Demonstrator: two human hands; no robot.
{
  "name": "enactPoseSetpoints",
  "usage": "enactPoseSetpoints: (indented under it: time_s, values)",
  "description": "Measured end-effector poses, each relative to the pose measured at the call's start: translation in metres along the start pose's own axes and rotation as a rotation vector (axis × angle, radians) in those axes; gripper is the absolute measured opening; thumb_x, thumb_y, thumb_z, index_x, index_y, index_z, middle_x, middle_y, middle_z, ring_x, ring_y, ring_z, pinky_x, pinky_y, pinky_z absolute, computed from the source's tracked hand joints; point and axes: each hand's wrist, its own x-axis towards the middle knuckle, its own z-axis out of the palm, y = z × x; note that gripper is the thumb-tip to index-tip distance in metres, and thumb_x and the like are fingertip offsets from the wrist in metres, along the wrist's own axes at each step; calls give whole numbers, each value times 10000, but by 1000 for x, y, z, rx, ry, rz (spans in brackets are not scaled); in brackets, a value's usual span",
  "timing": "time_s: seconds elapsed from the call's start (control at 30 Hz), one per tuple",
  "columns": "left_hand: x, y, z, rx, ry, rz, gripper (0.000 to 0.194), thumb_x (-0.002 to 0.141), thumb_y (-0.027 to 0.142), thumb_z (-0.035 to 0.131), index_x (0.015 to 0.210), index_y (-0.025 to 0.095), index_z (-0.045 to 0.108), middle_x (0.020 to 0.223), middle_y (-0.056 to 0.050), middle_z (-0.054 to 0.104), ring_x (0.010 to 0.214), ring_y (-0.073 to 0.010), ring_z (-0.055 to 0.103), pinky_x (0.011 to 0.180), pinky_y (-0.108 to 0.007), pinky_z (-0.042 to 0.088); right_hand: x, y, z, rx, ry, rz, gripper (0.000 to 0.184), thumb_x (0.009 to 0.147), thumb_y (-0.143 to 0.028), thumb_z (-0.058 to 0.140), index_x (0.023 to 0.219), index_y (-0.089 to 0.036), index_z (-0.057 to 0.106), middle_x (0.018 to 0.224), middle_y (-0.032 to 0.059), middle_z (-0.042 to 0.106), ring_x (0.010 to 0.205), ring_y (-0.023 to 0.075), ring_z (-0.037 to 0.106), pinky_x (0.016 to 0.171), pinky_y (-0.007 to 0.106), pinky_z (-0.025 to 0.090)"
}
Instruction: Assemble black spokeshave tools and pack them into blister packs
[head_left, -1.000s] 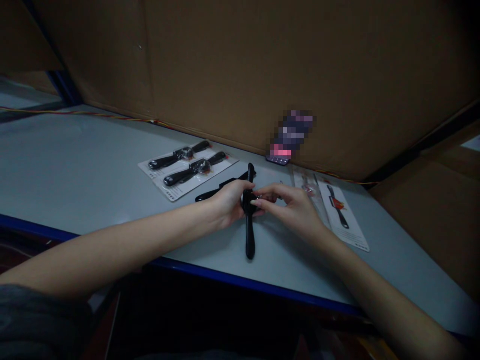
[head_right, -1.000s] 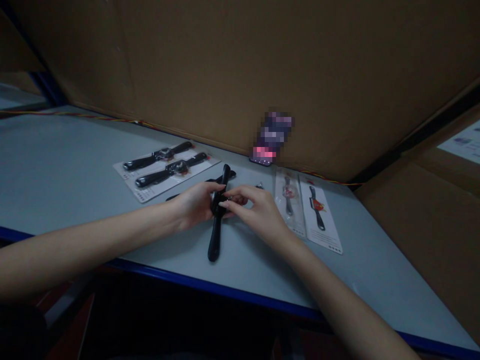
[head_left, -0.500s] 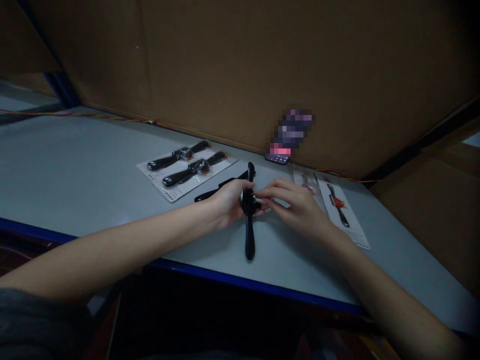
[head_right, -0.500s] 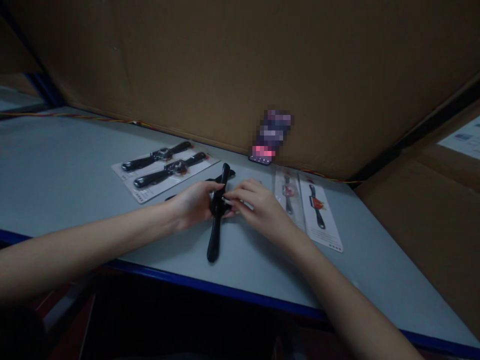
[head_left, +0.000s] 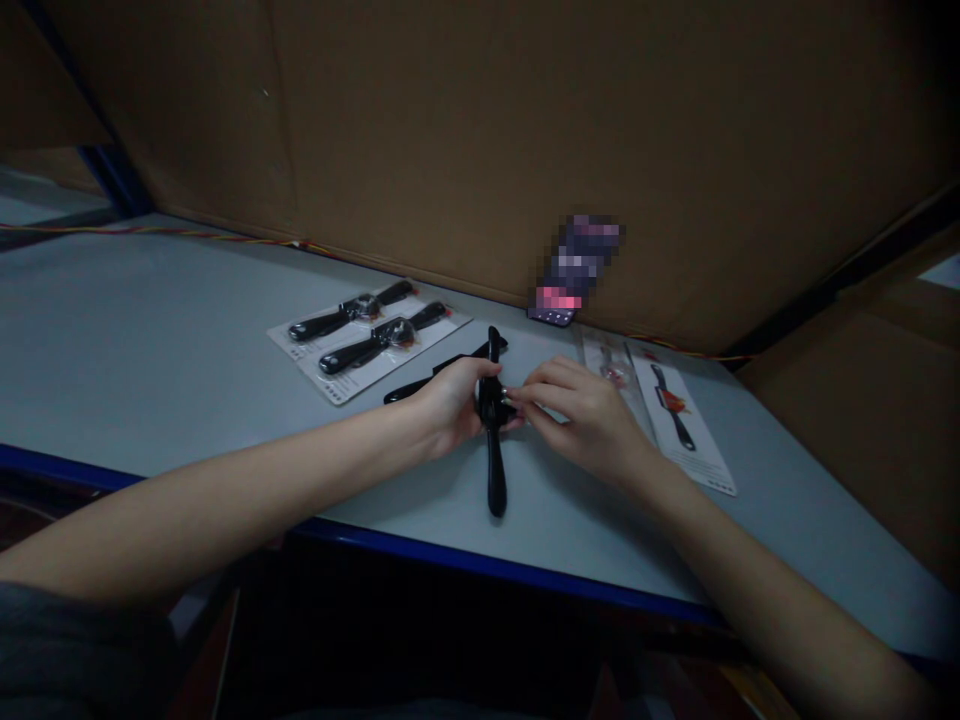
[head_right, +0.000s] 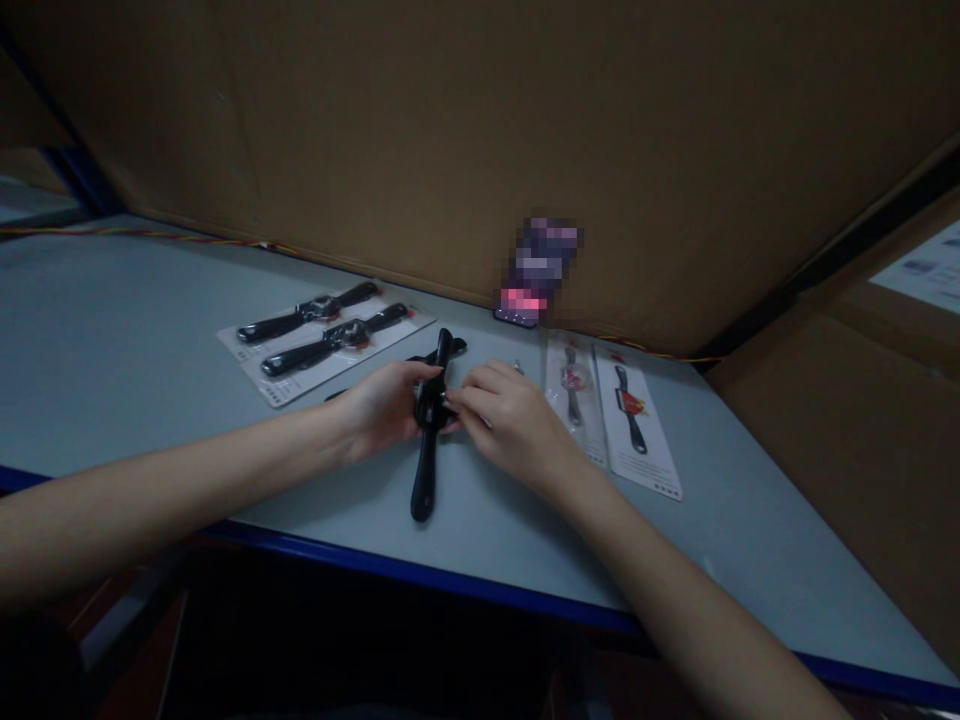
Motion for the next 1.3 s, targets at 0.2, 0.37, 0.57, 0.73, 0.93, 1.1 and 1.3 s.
enactPoseSetpoints:
  time_s: [0.2,0.37,0.57,0.73,0.93,1.1,1.3]
  values:
    - [0,1,1,2,17,12,90,884,131,374,855,129,459,667,-27,530,597,-123,542,636,-297,531,3,-7,-6,133,31,140,139,841,-107,544,838,-143,678,765,60,630,739,169,545,673,308,425]
    - [-3,-1,2,32,-6,15,95,878,140,386,878,124,480,681,-35,563,598,-123,549,635,-295,528,7,-10,-4,125,52,271,143,809,-187,614,667,-175,602,665,21,572,678,160,524,628,298,381]
    - [-3,-1,2,52,-53,19,163,878,163,381,849,98,528,702,-70,594,614,-132,567,627,-272,520,8,-14,6,354,68,474,42,828,-227,597,830,-197,628,637,-22,565,597,121,517,580,259,381]
    - [-1,0,0,-10,-41,10,154,877,166,398,939,87,513,705,-53,580,601,-131,557,631,-289,525,10,-15,-4,247,72,342,130,859,-243,573,769,-180,643,681,4,579,651,129,524,623,274,386]
    - [-4,5,0,-4,-36,13,211,876,164,394,985,44,529,739,-93,620,632,-135,580,624,-249,509,8,-10,-16,156,1,206,133,829,-207,592,930,-159,664,740,32,595,717,159,543,671,298,402]
    - [-5,6,-1,-9,-69,-12,185,874,162,391,967,66,519,751,-107,634,657,-163,609,637,-281,530,3,3,-21,76,-126,106,229,840,-209,577,1058,-194,644,835,52,628,801,191,548,698,316,392]
    - [-3,1,-1,25,-59,-29,101,873,165,405,898,112,488,688,-47,570,584,-141,580,679,-337,544,4,4,-20,-55,-180,84,144,868,-291,561,784,-190,622,712,30,598,732,180,507,669,314,315]
